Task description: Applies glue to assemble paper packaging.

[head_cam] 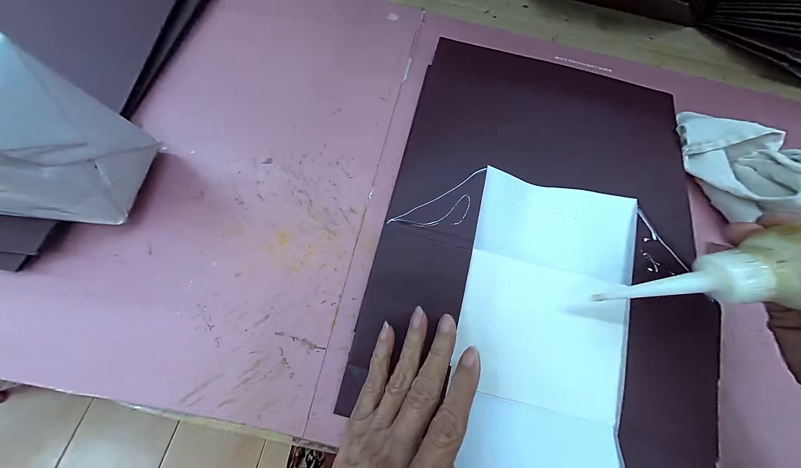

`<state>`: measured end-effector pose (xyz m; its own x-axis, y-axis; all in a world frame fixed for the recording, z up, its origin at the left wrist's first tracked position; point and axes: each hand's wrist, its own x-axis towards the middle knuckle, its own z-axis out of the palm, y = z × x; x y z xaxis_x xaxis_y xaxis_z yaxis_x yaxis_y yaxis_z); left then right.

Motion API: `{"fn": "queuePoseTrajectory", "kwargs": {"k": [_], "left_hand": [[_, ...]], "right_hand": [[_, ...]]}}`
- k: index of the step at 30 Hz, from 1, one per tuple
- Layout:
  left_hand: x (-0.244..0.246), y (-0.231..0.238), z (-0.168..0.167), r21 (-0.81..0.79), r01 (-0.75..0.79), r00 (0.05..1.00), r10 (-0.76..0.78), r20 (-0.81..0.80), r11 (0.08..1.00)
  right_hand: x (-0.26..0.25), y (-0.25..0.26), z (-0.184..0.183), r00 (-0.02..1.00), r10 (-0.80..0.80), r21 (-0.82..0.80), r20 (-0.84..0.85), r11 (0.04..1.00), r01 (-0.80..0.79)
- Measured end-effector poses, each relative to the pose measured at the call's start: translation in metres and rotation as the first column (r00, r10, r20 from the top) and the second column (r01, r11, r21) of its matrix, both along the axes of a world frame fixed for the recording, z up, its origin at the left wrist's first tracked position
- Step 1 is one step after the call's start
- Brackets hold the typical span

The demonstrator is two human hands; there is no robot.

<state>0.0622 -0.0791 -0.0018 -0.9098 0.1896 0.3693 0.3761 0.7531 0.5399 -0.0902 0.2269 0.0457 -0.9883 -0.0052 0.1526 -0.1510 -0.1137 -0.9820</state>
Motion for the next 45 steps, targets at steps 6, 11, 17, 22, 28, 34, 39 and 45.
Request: {"fn": "queuePoseTrajectory", "kwargs": {"k": [6, 11, 17, 22, 28, 34, 39, 45], "left_hand": [[0.003, 0.003, -0.007, 0.084, -0.015, 0.998, 0.020, -0.060, 0.996], [0.004, 0.003, -0.008, 0.093, -0.022, 0.998, 0.027, -0.062, 0.995], [0.006, 0.002, -0.005, 0.010, 0.050, 0.997, -0.050, -0.066, 0.999], [0.016, 0.026, 0.021, -0.058, 0.347, 0.938, -0.344, 0.043, 0.936], [0.016, 0.073, 0.006, -0.286, 0.300, 0.943, -0.329, -0.058, 0.910], [0.016, 0.077, 0.000, -0.054, 0.331, 0.937, -0.335, -0.104, 0.942], [0.017, 0.076, 0.003, -0.039, 0.305, 0.946, -0.308, -0.105, 0.951], [0.018, 0.072, 0.007, -0.086, 0.304, 0.945, -0.312, -0.097, 0.949]], "right_hand": [[0.016, -0.099, 0.007, 0.997, -0.061, 0.107, -0.048, 0.992, 0.066], [0.046, -0.123, -0.001, 0.980, 0.111, 0.157, -0.163, 0.984, -0.085], [0.069, -0.062, 0.007, 0.967, 0.020, 0.355, -0.254, 0.932, 0.074], [0.089, -0.044, 0.006, 0.937, -0.147, 0.340, -0.316, 0.905, 0.256], [0.104, -0.062, 0.008, 0.936, -0.065, 0.367, -0.346, 0.909, 0.199], [0.151, 0.002, -0.004, 0.895, 0.229, 0.549, -0.383, 0.835, 0.022], [0.169, -0.048, 0.006, 0.848, 0.264, 0.741, -0.459, 0.640, 0.202], [0.140, -0.083, 0.000, 0.770, 0.237, 0.711, -0.592, 0.603, 0.362]]}}
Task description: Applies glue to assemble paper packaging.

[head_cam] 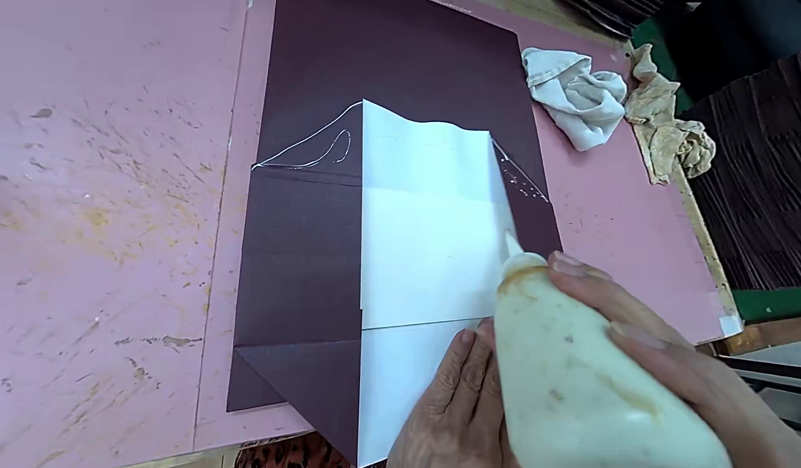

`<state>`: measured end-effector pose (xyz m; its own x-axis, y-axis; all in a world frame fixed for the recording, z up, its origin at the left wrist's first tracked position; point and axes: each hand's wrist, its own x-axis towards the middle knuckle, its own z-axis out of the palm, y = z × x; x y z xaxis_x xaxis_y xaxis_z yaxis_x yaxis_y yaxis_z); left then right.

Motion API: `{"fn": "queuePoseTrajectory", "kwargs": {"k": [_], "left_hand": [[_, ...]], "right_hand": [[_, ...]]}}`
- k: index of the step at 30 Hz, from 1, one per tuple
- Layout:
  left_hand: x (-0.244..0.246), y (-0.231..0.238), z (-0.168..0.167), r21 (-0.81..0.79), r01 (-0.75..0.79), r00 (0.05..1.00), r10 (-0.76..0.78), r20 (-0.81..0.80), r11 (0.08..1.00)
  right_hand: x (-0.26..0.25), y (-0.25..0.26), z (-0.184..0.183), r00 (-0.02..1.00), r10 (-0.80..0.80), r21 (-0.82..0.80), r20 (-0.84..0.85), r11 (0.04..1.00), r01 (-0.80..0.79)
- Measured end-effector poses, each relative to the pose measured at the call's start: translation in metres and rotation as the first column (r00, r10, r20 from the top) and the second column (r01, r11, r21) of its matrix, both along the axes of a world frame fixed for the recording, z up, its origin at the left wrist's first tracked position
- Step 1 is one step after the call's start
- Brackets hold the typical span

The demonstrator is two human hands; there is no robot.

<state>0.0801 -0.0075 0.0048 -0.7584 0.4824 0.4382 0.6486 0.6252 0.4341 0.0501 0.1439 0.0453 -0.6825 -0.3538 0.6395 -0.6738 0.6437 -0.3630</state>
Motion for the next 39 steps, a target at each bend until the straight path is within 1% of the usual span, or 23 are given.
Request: {"fn": "queuePoseTrajectory", "kwargs": {"k": [2, 4, 6, 7, 9, 10, 12, 13, 16, 19, 21, 24, 28, 30, 33, 36, 39], "left_hand": [[-0.002, -0.005, 0.004, 0.058, 0.038, 0.998, -0.041, 0.050, 0.998], [-0.002, -0.010, 0.007, 0.084, 0.065, 0.995, -0.070, 0.065, 0.994], [-0.002, -0.009, 0.004, 0.030, 0.062, 0.998, -0.063, 0.029, 0.998], [0.000, -0.006, 0.000, -0.021, 0.070, 0.997, -0.069, 0.017, 0.997], [0.002, -0.003, -0.005, -0.120, 0.073, 0.997, -0.074, -0.003, 0.990], [0.002, -0.003, -0.005, -0.149, 0.079, 0.997, -0.080, -0.004, 0.986], [0.001, -0.005, -0.004, -0.164, 0.100, 0.995, -0.100, 0.003, 0.981], [0.000, -0.005, -0.004, -0.169, 0.104, 0.994, -0.105, 0.002, 0.980], [0.000, -0.005, -0.003, -0.166, 0.103, 0.994, -0.105, -0.006, 0.981], [0.000, -0.005, -0.002, -0.164, 0.111, 0.994, -0.112, 0.007, 0.980], [-0.001, -0.006, -0.001, -0.181, 0.110, 0.994, -0.111, 0.003, 0.977], [-0.001, -0.007, 0.000, -0.191, 0.115, 0.993, -0.116, 0.004, 0.975], [-0.001, -0.008, -0.001, -0.180, 0.133, 0.991, -0.130, 0.028, 0.975], [-0.002, -0.009, -0.001, -0.174, 0.140, 0.990, -0.136, 0.033, 0.975], [0.000, -0.010, -0.002, -0.166, 0.144, 0.990, -0.140, 0.033, 0.976], [-0.002, -0.010, -0.002, -0.181, 0.144, 0.990, -0.140, 0.035, 0.973], [-0.002, -0.010, -0.001, -0.181, 0.152, 0.988, -0.146, 0.044, 0.972]], "right_hand": [[0.004, -0.003, 0.004, 0.996, 0.072, -0.058, 0.044, 0.996, -0.069], [0.014, 0.010, 0.001, 0.980, 0.144, -0.155, 0.139, 0.980, -0.122], [0.024, 0.043, -0.011, 0.961, 0.158, -0.267, 0.228, 0.959, -0.095], [0.024, 0.054, -0.008, 0.958, 0.149, -0.325, 0.245, 0.943, -0.064], [0.015, 0.049, 0.012, 0.972, 0.000, -0.477, 0.236, 0.871, 0.116], [0.012, 0.054, 0.018, 0.970, -0.038, -0.546, 0.241, 0.821, 0.168], [0.006, 0.069, 0.022, 0.963, -0.065, -0.703, 0.262, 0.671, 0.236], [0.004, 0.079, 0.021, 0.954, -0.096, -0.733, 0.283, 0.620, 0.280], [-0.002, 0.104, 0.012, 0.919, -0.187, -0.722, 0.348, 0.572, 0.390], [-0.009, 0.099, 0.006, 0.880, -0.240, -0.701, 0.409, 0.535, 0.472], [-0.012, 0.090, 0.003, 0.880, -0.227, -0.706, 0.416, 0.530, 0.471], [-0.015, 0.076, 0.002, 0.910, -0.144, -0.728, 0.389, 0.557, 0.399], [-0.015, 0.071, 0.003, 0.927, -0.086, -0.728, 0.366, 0.594, 0.343], [-0.014, 0.076, 0.004, 0.919, -0.120, -0.709, 0.375, 0.602, 0.368], [-0.012, 0.088, 0.005, 0.887, -0.189, -0.695, 0.421, 0.561, 0.450], [-0.004, 0.102, 0.008, 0.885, -0.160, -0.689, 0.437, 0.573, 0.443], [-0.007, 0.112, 0.009, 0.856, -0.247, -0.661, 0.454, 0.550, 0.510]]}}
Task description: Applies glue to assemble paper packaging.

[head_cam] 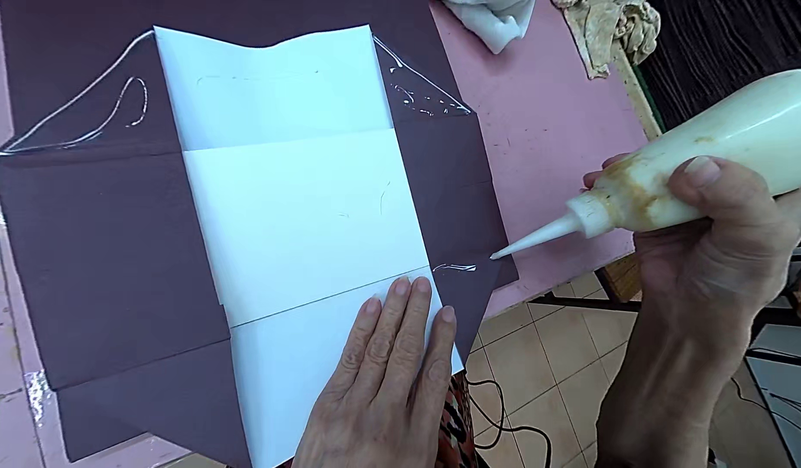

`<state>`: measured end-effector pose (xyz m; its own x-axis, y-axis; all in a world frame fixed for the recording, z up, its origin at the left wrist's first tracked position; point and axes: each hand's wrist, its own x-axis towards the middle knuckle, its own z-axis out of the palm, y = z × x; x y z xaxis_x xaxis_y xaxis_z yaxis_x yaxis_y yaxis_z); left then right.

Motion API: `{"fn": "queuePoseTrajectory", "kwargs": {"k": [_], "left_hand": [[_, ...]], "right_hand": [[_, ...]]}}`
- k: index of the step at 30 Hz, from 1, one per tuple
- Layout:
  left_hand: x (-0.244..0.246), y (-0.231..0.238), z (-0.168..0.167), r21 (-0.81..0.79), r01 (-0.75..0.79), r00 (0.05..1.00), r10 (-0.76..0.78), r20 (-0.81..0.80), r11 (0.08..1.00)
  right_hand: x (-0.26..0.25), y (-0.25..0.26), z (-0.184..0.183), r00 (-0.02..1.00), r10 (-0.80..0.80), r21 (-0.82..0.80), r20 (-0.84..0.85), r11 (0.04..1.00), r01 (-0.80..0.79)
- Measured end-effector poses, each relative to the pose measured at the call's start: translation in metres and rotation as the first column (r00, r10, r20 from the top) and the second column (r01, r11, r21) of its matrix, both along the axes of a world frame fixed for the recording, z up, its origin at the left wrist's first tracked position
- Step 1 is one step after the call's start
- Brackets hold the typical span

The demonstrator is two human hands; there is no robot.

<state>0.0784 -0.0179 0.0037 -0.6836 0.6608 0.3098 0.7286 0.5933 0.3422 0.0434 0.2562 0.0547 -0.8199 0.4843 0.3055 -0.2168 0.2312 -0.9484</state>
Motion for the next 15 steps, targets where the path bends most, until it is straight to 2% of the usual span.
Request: {"fn": "queuePoseTrajectory", "kwargs": {"k": [2, 6, 9, 15], "left_hand": [[0.000, 0.000, 0.000, -0.002, -0.001, 1.000, 0.001, 0.000, 1.000], [0.000, 0.000, 0.000, -0.001, -0.001, 1.000, 0.001, -0.005, 1.000], [0.000, 0.000, 0.000, -0.001, -0.002, 1.000, 0.002, -0.005, 1.000], [0.000, -0.001, 0.001, 0.012, -0.005, 1.000, 0.004, 0.017, 1.000]], "right_hand": [[0.004, 0.008, -0.001, 1.000, 0.023, -0.006, -0.009, 1.000, -0.023], [0.000, 0.014, 0.000, 1.000, -0.027, 0.006, -0.005, 1.000, 0.027], [0.008, 0.012, -0.002, 0.998, 0.043, -0.007, -0.035, 0.999, -0.043], [0.017, 0.002, -0.003, 0.999, 0.042, -0.005, -0.014, 0.999, -0.042]]}}
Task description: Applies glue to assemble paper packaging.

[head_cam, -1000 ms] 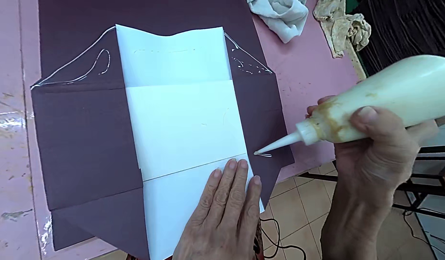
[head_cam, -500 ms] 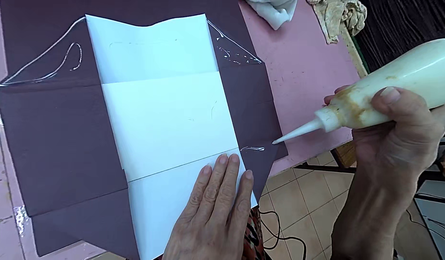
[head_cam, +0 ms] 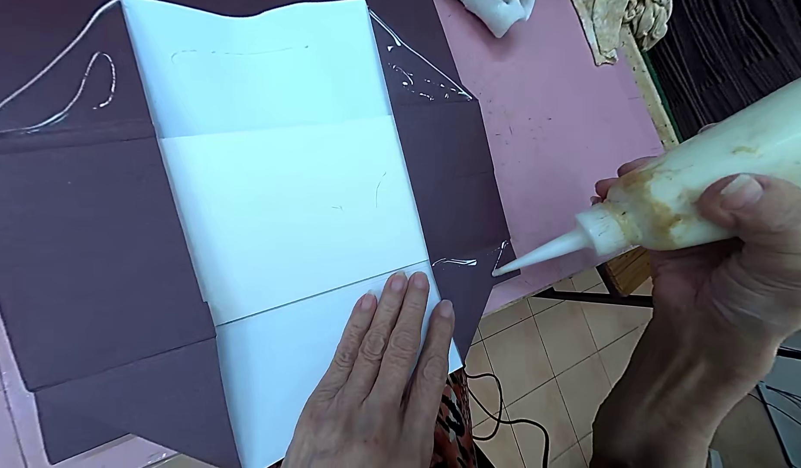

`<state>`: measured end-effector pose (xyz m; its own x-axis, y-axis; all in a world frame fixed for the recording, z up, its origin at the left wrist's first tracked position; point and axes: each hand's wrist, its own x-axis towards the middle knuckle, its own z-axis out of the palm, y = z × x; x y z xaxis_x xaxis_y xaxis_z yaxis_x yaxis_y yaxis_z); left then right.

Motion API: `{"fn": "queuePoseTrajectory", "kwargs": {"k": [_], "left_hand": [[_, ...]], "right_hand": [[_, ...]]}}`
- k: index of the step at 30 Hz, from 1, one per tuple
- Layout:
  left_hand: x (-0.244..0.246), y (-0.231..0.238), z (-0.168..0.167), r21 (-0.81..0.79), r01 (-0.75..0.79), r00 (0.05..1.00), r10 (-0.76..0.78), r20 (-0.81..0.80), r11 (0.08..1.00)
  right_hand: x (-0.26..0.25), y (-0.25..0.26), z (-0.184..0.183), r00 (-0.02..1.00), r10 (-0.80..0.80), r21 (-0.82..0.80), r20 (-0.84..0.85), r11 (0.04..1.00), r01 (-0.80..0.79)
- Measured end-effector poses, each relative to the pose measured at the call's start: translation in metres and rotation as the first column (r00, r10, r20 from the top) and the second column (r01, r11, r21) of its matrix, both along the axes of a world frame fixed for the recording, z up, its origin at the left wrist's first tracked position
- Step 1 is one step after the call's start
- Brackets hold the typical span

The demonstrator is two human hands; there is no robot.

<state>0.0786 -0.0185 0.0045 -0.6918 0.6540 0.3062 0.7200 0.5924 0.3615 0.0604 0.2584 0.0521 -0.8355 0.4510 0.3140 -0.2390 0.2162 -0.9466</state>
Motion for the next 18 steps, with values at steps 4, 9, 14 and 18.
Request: {"fn": "queuePoseTrajectory", "kwargs": {"k": [4, 9, 14, 18], "left_hand": [[0.000, 0.000, -0.001, 0.002, -0.003, 1.000, 0.003, -0.011, 1.000], [0.000, -0.001, -0.001, 0.003, -0.001, 1.000, 0.001, -0.009, 1.000], [0.000, 0.000, 0.000, 0.024, 0.000, 1.000, 0.000, -0.001, 1.000], [0.000, 0.000, -0.002, 0.034, -0.007, 1.000, 0.008, -0.027, 0.999]], "right_hand": [[0.005, -0.010, -0.001, 1.000, 0.021, 0.016, -0.004, 1.000, -0.021], [0.014, -0.020, -0.002, 0.995, 0.101, 0.024, -0.027, 0.995, -0.100], [0.027, -0.022, -0.003, 0.983, 0.185, 0.045, 0.014, 0.982, -0.185], [0.018, -0.021, 0.004, 0.975, 0.222, 0.001, -0.015, 0.975, -0.222]]}}
